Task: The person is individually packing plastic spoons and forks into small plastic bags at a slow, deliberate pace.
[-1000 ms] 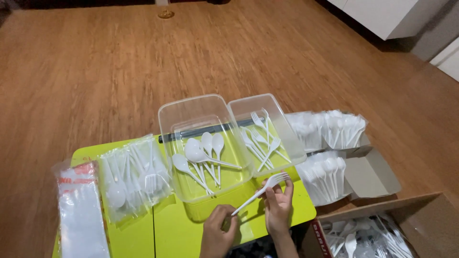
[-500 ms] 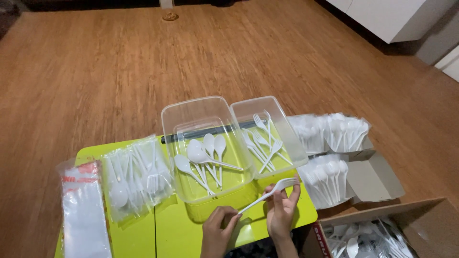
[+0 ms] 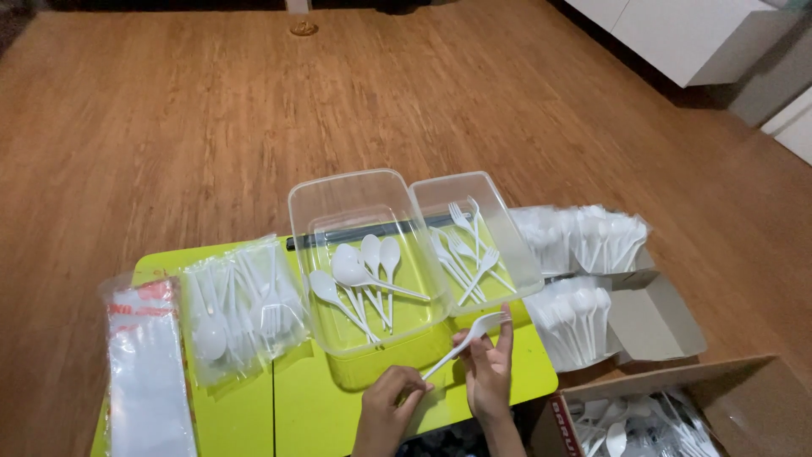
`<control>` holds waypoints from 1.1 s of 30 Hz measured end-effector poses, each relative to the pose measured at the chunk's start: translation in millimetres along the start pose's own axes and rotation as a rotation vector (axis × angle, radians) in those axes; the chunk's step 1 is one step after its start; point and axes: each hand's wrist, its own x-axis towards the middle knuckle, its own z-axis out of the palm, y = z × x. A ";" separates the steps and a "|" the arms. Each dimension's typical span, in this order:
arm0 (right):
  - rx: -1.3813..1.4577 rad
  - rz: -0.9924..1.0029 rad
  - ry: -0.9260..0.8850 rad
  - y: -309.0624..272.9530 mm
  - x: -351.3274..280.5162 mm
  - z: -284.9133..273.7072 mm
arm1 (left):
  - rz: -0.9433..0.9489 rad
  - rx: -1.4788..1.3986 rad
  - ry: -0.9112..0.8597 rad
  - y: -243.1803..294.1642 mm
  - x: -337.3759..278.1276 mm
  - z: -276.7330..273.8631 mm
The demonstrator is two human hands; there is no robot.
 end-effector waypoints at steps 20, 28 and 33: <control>0.071 -0.048 0.058 -13.2 0.1 8.4 | -0.023 -0.035 0.109 12.9 -5.0 -3.6; 0.005 -0.031 -0.011 -2.2 1.2 1.3 | 0.066 0.060 0.096 19.9 -5.9 -4.6; -0.026 0.059 0.011 4.6 1.2 -4.2 | 0.048 0.057 0.054 27.5 -4.9 -7.4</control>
